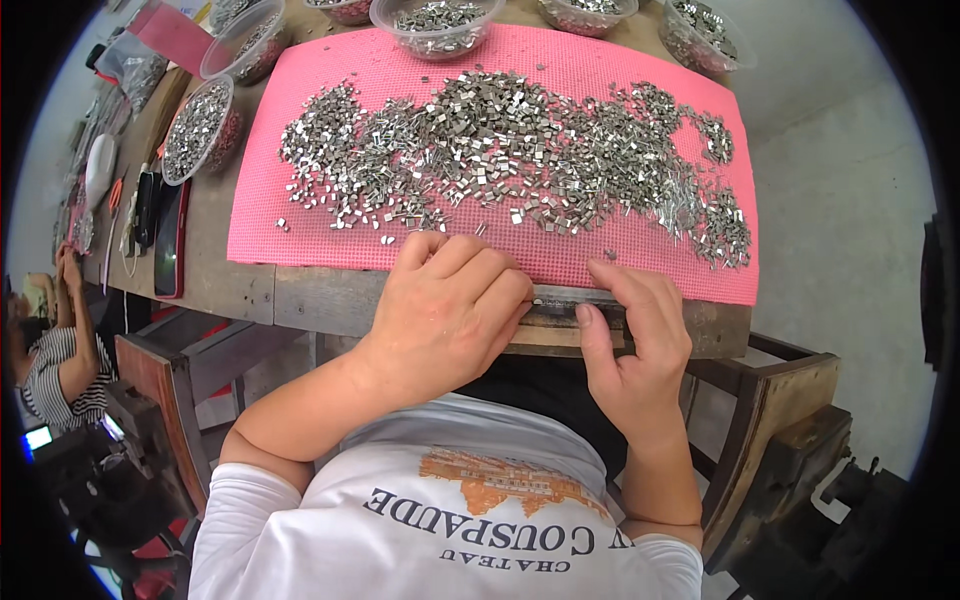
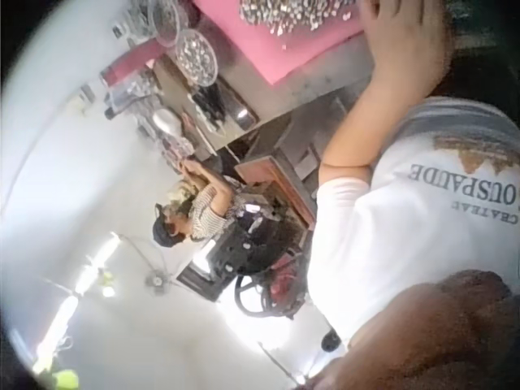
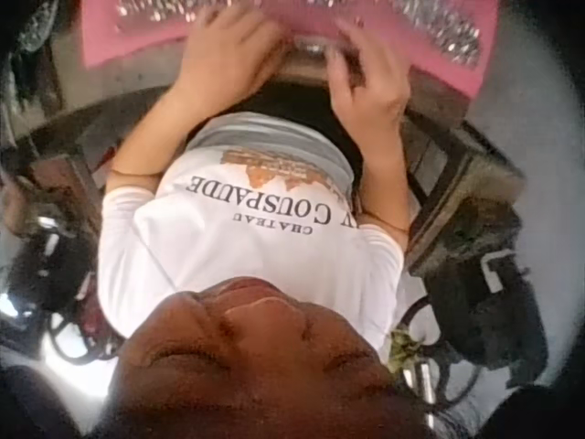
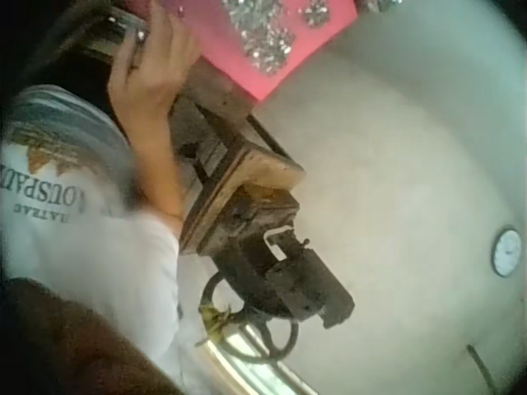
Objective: Assembling small decorative metal pieces into a metal strip and then using a manual press to secure them.
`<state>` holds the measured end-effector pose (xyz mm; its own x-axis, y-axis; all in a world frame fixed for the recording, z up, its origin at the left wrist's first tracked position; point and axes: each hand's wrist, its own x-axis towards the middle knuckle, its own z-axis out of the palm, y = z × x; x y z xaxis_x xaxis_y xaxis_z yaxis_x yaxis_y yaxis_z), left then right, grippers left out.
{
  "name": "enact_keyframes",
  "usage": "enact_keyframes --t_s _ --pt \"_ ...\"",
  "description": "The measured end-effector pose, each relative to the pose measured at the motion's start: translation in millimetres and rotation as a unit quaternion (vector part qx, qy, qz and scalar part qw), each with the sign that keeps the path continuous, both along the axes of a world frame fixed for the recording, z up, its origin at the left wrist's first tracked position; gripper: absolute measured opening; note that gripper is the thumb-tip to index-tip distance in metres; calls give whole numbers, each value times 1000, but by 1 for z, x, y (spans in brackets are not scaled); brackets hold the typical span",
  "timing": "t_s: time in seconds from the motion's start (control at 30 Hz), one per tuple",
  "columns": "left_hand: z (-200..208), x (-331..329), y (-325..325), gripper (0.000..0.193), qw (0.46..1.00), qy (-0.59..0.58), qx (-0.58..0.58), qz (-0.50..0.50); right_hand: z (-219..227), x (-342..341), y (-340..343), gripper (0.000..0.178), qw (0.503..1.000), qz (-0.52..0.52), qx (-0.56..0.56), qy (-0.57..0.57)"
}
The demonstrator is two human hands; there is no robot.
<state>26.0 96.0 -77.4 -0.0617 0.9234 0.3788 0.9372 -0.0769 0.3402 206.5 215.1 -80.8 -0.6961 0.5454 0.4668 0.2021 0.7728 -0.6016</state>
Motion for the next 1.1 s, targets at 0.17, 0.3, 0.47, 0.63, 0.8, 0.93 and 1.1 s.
enact_keyframes --t_s 0.17,0.3,0.47,0.63,0.8,0.93,1.1 --pt "4 1 -1 20 1000 -26 0 15 -1 -1 -1 38 1000 0 4 3" --pt "4 -3 -5 23 993 -118 2 23 2 -4 1 35 1000 2 27 -6" --pt "9 -51 -12 20 978 -143 48 142 7 -24 2 23 999 -6 50 -8" --pt "10 -74 -14 19 991 -34 34 123 2 -63 -7 8 997 10 70 -39" --pt "9 -68 -11 21 996 3 16 87 -3 -90 -15 8 984 -20 152 -88" --pt "11 -72 -13 24 996 22 -1 85 -3 -96 -16 9 978 -11 172 -119" --pt "14 -77 -16 23 998 29 0 64 3 -83 -9 12 994 2 75 -77"
